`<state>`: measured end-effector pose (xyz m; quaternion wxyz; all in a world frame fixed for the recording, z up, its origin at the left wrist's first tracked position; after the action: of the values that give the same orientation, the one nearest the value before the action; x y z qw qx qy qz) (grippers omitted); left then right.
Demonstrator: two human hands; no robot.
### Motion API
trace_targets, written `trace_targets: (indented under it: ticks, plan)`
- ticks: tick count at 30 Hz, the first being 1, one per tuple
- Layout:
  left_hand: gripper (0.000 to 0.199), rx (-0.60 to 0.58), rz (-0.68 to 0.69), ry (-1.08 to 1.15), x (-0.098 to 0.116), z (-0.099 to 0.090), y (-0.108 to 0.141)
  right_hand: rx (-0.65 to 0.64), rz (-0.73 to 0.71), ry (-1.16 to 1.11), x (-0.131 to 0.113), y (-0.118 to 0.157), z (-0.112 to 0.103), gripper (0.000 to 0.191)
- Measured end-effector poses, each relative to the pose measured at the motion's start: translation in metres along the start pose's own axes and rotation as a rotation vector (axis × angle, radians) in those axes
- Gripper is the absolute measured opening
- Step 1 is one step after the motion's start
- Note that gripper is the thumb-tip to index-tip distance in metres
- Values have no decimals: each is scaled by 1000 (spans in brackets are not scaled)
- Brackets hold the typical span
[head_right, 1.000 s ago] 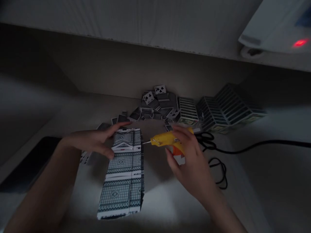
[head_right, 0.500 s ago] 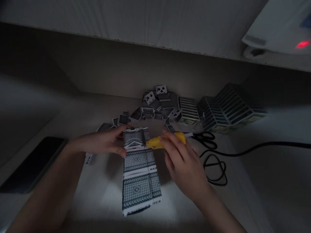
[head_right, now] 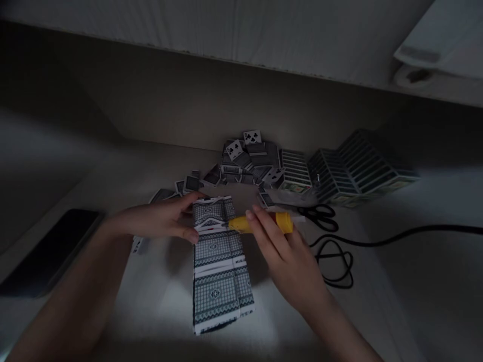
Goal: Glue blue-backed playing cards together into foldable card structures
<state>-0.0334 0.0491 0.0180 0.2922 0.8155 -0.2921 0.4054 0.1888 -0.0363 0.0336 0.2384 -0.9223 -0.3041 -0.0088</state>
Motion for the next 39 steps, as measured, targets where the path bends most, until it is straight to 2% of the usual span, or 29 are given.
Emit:
trace_targets:
  ticks: [6,13,21,28,32,39]
  plan:
    - [66,-37,-44,59,-2,1,-1,18,-32,97,-2,-2,-1,72]
    - [71,-63,-22,156,-6,3,-4,38,-111,178,-6,-4,-2,59]
    - [76,-49,-71,110,-6,2,-3,41,-193,208,-8,-15,-7,57]
    - [70,-41,35,135,-4,2,-6,44,-295,187,-7,-33,-9,62]
    - [74,-39,8,99,-7,2,-6,44,-296,116,-3,-36,-11,60]
    - [75,-46,-10,88,-9,2,-6,61,-258,119,4,-22,-22,59]
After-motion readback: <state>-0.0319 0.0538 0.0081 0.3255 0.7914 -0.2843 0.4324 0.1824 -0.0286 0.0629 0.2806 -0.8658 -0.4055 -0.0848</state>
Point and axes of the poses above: each hand's wrist, its own y-axis away from the middle knuckle, its own z-axis out of the palm, x = y × z, the point moved 5 cm from there along -y, towards the middle knuckle, and after that the axes turned 2 degrees about -x, right-handed, at the moved point
